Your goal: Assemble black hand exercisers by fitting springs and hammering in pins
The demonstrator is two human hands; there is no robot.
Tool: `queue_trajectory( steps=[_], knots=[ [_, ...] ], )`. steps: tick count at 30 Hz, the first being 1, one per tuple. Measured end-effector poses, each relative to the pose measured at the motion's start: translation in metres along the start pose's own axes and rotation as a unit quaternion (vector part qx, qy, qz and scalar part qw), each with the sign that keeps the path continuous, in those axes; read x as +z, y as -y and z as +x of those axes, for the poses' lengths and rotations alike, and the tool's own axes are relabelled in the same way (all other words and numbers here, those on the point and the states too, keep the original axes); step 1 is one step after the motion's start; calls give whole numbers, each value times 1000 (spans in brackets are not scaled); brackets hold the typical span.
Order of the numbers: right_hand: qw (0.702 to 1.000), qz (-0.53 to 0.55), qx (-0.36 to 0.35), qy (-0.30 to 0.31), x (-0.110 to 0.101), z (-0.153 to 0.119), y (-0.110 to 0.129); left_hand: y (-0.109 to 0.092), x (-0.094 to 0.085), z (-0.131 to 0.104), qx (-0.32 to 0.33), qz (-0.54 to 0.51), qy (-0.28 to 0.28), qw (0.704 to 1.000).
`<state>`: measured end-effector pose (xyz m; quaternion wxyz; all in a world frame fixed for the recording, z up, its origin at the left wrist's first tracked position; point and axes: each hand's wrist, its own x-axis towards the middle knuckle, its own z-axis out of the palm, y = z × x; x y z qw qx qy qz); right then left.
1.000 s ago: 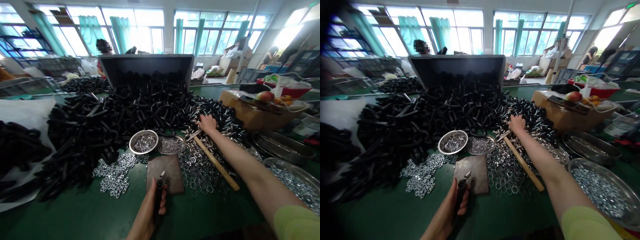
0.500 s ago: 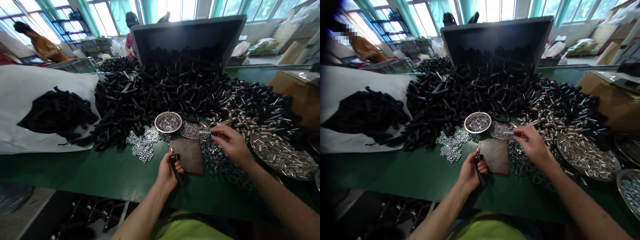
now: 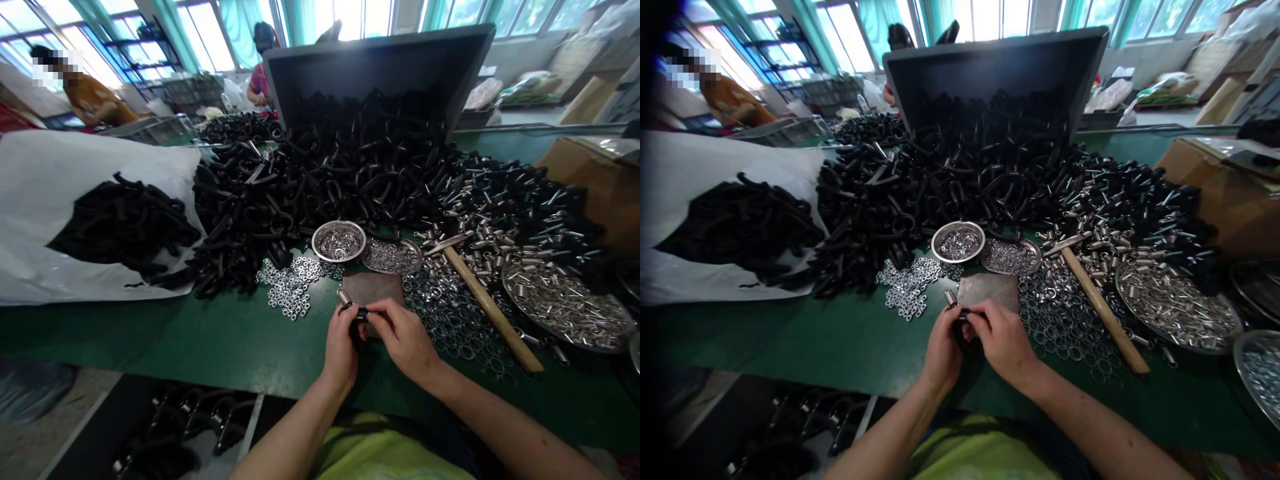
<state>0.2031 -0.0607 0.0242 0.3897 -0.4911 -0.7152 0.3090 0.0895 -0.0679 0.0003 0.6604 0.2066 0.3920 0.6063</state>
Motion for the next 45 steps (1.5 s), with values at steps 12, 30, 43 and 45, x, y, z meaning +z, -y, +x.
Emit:
queue_trajectory(
  steps=[12,30,43,45],
  knots=[
    [993,12,55,101,-1,-5,-4,-2,-9,4,16,24,-10,1000],
    [824,456,334,47,22,4,-2,-14,-5,5,165,308,-111,930],
    [934,-318,-81,143,2,181,-56,-19,-33,32,183,666,82,718],
    [926,-331,-79,161,15,203,-59,-18,-33,32,194,713,110,664]
  ],
)
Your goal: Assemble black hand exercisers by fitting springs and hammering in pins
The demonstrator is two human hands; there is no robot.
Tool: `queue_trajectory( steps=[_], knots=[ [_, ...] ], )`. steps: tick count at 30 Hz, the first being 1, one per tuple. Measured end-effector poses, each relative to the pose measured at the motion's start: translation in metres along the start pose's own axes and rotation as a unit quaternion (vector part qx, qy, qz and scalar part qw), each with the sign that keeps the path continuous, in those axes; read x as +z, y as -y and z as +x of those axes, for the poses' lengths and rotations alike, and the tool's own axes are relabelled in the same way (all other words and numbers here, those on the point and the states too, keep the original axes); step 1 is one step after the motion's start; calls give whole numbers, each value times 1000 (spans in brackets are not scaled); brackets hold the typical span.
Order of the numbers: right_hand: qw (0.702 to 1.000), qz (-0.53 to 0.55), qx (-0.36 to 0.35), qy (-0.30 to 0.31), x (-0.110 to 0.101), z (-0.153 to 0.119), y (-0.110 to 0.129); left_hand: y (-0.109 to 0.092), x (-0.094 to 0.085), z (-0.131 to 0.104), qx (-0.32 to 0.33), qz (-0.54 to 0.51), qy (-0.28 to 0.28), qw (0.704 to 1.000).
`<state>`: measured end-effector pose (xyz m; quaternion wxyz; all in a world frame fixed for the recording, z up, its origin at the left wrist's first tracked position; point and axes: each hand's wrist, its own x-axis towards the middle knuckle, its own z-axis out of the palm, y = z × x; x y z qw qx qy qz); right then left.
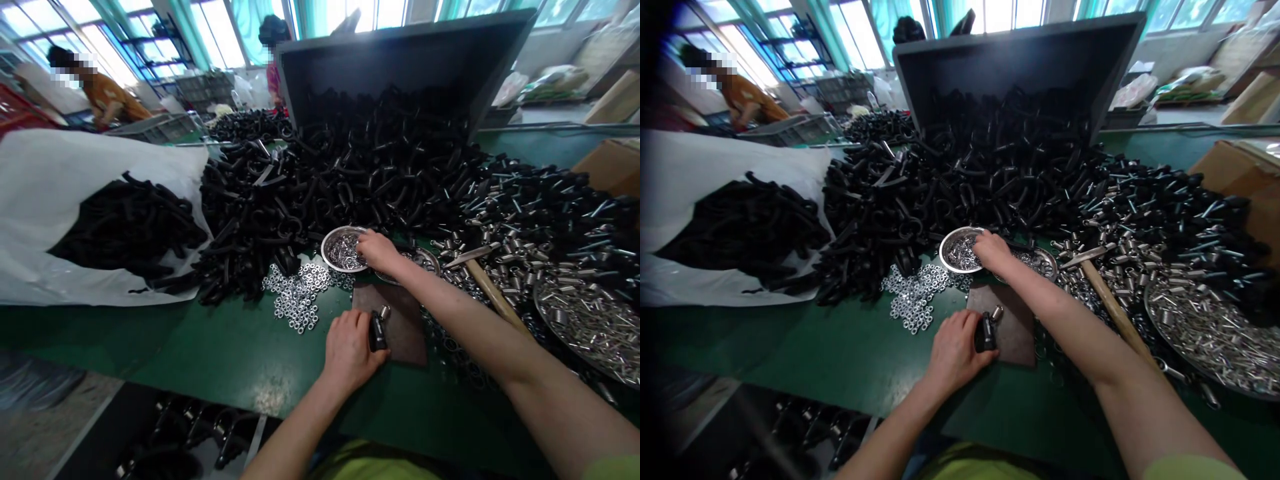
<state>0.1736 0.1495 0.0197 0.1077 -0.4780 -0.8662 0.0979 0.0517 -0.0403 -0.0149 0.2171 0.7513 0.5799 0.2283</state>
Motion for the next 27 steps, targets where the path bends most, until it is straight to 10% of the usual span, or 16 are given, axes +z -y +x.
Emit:
queue_trajectory(
  steps=[10,18,27],
  knots=[
    [998,40,45,-9,11,12,-4,8,3,-1,23,46,19,998],
    [925,369,74,-57,9,-103,22,5,5,6,10,43,9,999],
    [984,154,9,-91,44,-142,32,7,8,5,16,14,0,1000]
  ],
)
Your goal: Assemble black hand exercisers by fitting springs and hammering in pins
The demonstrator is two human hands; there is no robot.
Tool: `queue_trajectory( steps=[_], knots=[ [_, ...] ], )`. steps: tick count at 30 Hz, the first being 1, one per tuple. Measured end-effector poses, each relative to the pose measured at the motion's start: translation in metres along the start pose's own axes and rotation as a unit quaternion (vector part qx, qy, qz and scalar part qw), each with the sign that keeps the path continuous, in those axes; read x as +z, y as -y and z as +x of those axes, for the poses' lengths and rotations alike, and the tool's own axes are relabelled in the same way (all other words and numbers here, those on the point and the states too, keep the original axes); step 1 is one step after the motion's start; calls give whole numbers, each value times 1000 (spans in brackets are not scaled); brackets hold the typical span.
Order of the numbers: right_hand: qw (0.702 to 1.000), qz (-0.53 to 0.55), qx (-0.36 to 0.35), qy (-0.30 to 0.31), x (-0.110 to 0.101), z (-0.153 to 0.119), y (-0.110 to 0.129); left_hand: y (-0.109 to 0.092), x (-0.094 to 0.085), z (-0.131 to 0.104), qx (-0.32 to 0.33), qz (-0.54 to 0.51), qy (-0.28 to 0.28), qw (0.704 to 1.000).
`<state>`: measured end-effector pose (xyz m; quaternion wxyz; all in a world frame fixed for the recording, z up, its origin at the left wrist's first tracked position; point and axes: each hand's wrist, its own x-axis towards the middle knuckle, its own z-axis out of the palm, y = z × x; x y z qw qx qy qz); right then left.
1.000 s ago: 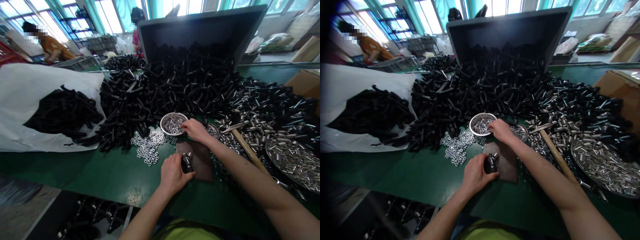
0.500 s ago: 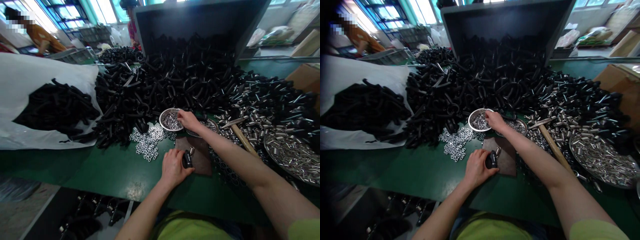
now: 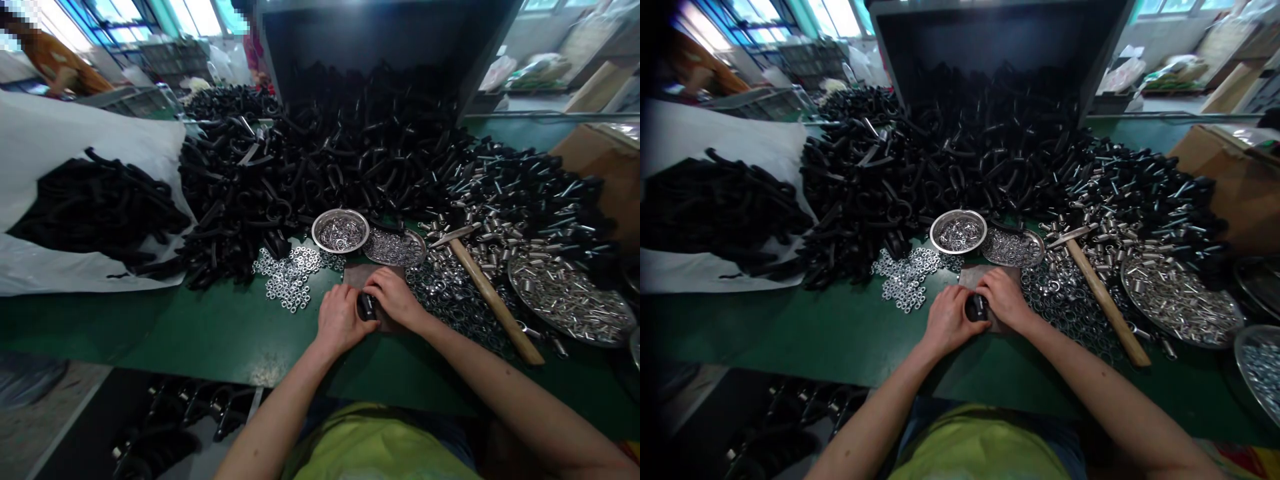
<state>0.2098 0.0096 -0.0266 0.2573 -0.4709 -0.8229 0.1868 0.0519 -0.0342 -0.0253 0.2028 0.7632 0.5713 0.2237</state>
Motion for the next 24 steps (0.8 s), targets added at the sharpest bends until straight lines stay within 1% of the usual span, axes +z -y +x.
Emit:
queue_trajectory(
  steps=[3,5,7,9,12,14,16,18,20,22,23,24],
  knots=[
    [992,-106,-66,-13,4,-3,4,-1,-2,-1,12,3,5,1000],
    [987,-135,-82,-28,5,-8,6,-1,-4,-2,22,22,15,999],
    [989,-122,-77,-38,4,-13,7,-1,-6,-3,35,45,23,998],
    [992,-93,-73,-34,1,-17,9,0,-7,-4,49,65,26,996],
    [995,-67,-64,-30,-8,-25,11,2,-6,-4,56,78,24,995],
    [995,-74,-51,-45,-18,-32,8,3,-5,-4,50,76,18,996],
    [991,-110,-32,-71,-34,-41,-5,4,-4,-4,40,67,8,997],
    [979,-174,2,-105,-55,-52,-27,4,-5,-4,28,44,-1,999],
    [960,-240,46,-134,-77,-61,-52,4,-9,-5,7,2,-7,1000],
    [944,-274,89,-160,-94,-68,-68,4,-13,-5,-37,-61,-12,997],
    [943,-270,101,-169,-99,-70,-69,4,-15,-4,-69,-99,-10,993],
    [947,-249,105,-172,-100,-71,-65,3,-17,-4,-102,-141,-6,985]
  ],
)
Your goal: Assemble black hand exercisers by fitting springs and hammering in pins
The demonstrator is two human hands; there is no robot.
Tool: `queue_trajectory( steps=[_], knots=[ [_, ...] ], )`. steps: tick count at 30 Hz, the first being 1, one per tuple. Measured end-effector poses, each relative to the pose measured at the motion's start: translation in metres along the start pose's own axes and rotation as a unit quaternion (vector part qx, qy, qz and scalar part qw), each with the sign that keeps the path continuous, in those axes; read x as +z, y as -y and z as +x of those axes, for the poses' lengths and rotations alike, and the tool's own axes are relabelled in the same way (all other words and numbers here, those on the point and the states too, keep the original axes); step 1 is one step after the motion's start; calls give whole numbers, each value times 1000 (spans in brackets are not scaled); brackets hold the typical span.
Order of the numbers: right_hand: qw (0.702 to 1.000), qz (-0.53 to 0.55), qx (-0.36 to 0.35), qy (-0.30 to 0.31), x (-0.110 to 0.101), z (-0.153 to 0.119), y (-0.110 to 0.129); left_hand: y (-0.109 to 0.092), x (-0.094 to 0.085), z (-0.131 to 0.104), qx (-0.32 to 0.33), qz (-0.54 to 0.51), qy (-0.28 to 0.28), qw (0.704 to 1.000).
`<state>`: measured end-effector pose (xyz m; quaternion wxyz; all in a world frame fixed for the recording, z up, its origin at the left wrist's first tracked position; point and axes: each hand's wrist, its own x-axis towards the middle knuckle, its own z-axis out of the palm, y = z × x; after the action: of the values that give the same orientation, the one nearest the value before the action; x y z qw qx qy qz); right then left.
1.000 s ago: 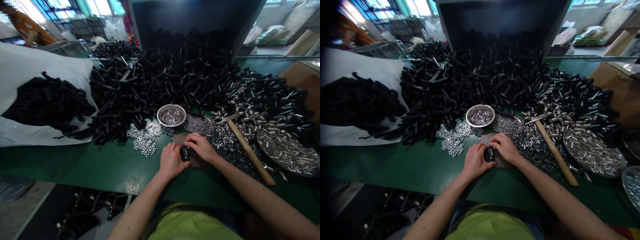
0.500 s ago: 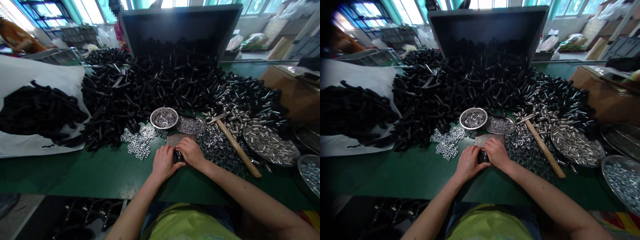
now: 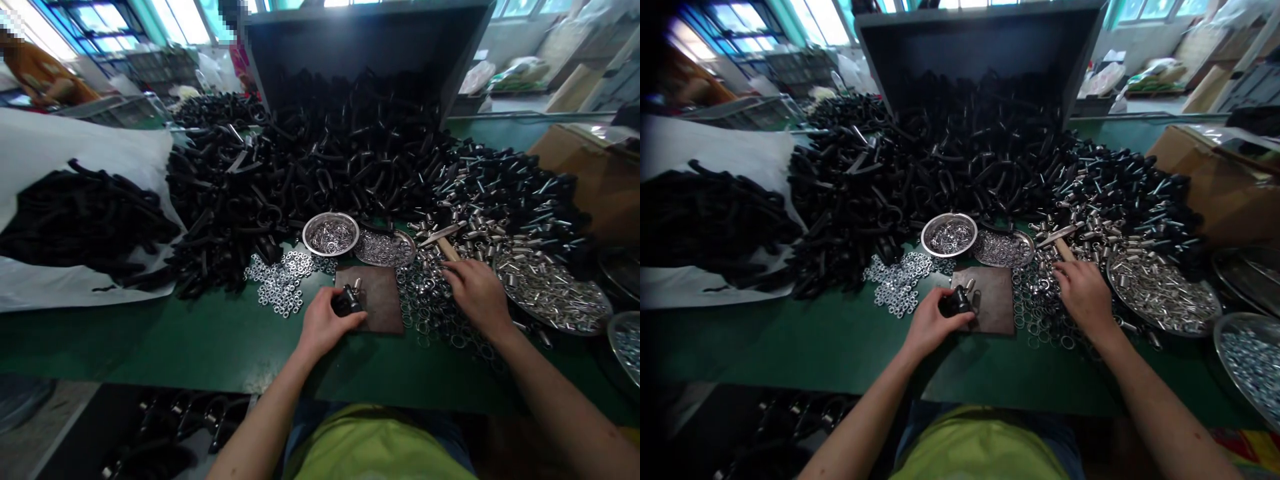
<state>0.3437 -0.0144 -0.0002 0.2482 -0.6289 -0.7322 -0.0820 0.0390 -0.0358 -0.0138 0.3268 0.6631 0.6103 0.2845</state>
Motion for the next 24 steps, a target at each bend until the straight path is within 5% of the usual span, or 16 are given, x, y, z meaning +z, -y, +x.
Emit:
queue_trajectory(
  steps=[5,10,15,19,22,24],
  knots=[
    [974,185,-124,45,-4,-14,79,-8,7,0,-95,-213,12,972],
    [964,148,-221,0,13,-22,138,-19,19,-8,-114,-299,2,948],
    [983,92,-161,8,15,-15,150,-23,19,-15,-124,-261,-32,957],
    [987,117,-7,112,11,-5,157,-24,20,-18,-97,-152,-62,982],
    [915,291,119,254,14,-1,157,-24,20,-18,-75,-53,-75,993],
    [797,453,194,349,19,-2,153,-22,20,-18,-63,-20,-63,996]
  ],
)
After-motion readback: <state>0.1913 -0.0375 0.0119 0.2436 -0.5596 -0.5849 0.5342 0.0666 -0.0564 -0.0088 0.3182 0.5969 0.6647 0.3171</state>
